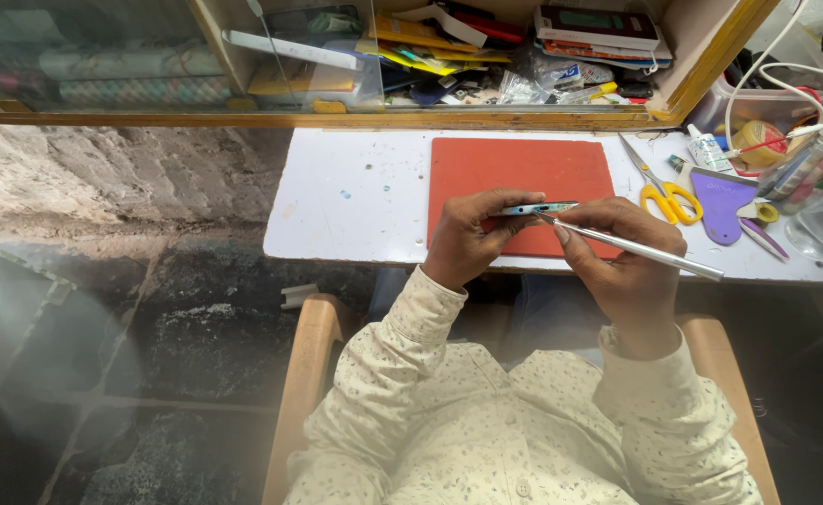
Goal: The person uses a metal tool to pry along the edges of a smartphone, then applies heat with a heat gun along the device's perimeter. The phone is rotated and repositioned repeatedly while the heat is applied.
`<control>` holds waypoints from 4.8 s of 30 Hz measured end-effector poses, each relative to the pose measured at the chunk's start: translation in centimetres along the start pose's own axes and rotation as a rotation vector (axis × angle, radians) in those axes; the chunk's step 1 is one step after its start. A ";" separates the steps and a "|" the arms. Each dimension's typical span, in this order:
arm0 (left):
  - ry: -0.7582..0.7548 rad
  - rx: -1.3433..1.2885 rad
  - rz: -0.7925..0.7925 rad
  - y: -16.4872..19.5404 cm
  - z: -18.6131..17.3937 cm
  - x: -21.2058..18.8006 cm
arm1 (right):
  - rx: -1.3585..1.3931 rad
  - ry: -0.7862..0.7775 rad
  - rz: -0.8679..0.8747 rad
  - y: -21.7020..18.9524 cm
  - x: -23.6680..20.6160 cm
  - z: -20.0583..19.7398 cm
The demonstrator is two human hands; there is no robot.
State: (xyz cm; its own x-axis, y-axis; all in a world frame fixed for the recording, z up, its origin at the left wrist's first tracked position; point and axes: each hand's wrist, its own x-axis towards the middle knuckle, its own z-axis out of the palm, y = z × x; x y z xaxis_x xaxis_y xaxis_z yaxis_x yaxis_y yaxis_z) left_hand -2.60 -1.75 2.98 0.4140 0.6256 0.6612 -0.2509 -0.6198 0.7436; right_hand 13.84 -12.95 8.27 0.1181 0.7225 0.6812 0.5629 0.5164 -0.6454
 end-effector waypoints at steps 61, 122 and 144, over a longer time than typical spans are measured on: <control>0.018 0.071 0.034 0.1 0.5 0.3 | -0.027 0.000 -0.016 -1.0 1.0 -1.4; -0.046 0.055 0.052 0.0 0.1 -0.4 | -0.313 0.007 -0.209 -1.6 0.4 -0.5; -0.024 0.078 0.038 -0.2 -0.4 -0.4 | 0.298 0.126 0.022 0.6 -0.9 -0.9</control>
State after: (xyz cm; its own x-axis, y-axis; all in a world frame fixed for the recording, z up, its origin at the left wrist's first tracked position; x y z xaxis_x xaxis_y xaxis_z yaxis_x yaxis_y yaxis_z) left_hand -3.06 -1.65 2.61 0.4268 0.5901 0.6853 -0.1979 -0.6785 0.7075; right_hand 14.82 -13.69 7.60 0.2386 0.6819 0.6914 0.2967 0.6267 -0.7206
